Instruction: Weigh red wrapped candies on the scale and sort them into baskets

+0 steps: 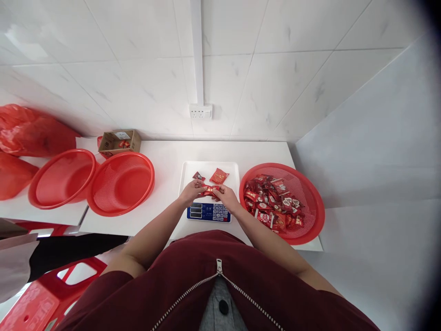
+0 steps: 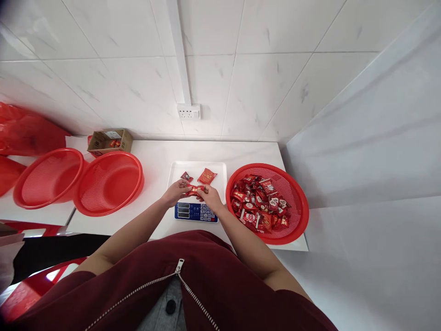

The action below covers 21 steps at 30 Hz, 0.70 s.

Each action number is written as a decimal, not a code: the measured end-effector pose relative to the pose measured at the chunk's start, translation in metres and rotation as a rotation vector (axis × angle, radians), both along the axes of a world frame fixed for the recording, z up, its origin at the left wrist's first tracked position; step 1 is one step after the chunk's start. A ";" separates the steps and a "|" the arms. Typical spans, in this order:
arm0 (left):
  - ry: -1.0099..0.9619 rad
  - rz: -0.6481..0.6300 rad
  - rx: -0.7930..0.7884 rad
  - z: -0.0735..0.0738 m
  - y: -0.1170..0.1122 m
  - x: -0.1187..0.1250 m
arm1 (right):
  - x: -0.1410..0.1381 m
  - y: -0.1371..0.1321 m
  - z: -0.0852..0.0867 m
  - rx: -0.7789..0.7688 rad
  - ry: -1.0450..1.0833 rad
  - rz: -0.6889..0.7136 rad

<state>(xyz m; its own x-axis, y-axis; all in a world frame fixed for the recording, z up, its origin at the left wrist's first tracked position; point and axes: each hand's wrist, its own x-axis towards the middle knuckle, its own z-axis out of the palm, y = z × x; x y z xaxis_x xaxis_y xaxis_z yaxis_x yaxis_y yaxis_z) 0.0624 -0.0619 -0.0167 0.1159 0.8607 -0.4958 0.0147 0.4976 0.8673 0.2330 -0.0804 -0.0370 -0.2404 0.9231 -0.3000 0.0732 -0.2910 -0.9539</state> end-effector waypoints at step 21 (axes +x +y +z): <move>0.445 0.294 0.238 -0.007 0.008 -0.075 | 0.017 -0.008 -0.012 0.255 -0.548 0.139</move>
